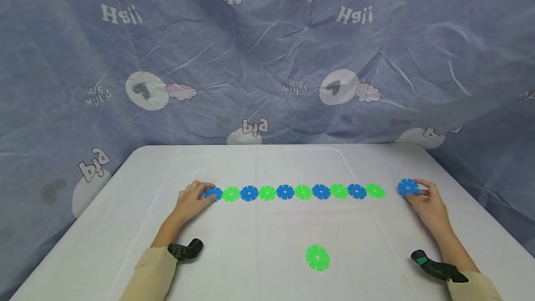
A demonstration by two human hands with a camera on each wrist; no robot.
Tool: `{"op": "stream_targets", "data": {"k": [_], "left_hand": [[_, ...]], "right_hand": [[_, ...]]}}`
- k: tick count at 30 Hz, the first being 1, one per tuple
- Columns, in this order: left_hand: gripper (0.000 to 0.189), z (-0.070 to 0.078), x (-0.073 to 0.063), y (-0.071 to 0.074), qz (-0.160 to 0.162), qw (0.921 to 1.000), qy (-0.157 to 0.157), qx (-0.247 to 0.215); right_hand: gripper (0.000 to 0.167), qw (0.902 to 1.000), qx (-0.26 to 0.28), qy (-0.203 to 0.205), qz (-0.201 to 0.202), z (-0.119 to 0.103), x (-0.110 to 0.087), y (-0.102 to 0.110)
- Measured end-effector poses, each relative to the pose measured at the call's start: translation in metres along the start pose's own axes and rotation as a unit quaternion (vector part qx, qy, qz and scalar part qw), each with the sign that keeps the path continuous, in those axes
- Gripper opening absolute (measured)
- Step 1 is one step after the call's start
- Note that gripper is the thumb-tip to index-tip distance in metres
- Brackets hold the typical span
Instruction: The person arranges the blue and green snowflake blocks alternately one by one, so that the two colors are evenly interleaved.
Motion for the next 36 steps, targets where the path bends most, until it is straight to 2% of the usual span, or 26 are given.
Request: {"op": "stream_targets", "data": {"k": [4, 9, 12, 19, 28, 36], "left_hand": [[0.039, 0.0001, 0.0002, 0.0000, -0.001, 1.0000, 0.001, 0.000], [0.039, -0.0006, -0.0004, -0.0005, -0.001, 1.0000, 0.000, -0.005], [0.040, -0.0013, -0.0004, -0.0008, -0.001, 1.0000, 0.000, -0.004], [0.039, -0.0021, 0.0010, -0.0003, 0.002, 1.0000, -0.006, -0.004], [0.040, -0.0016, 0.0004, -0.0006, 0.000, 1.0000, -0.005, 0.000], [0.039, -0.0005, 0.0000, -0.0001, 0.002, 1.0000, -0.005, -0.004]], "right_hand": [[0.051, 0.9976, -0.060, 0.032, -0.012, -0.0033, 0.0001, -0.0048], [0.047, 0.9930, -0.095, 0.069, -0.008, -0.0072, -0.0003, -0.0069], [0.047, 0.9924, -0.102, 0.069, -0.005, -0.0081, -0.0022, -0.0073], [0.036, 0.9928, -0.101, 0.065, -0.004, -0.0076, -0.0037, -0.0094], [0.041, 0.9903, -0.117, 0.071, -0.026, -0.0080, -0.0052, -0.0111], [0.040, 0.9884, -0.128, 0.077, -0.026, -0.0099, -0.0061, -0.0113]]}}
Point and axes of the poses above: each hand's wrist, its own x-axis towards the middle knuckle, its own y-axis out of the back of the hand, z = x × y, the point moved 2 cm from there along x, towards the middle knuckle, and after that the axes turned 12 degrees about -x, right-handed, at the moved point
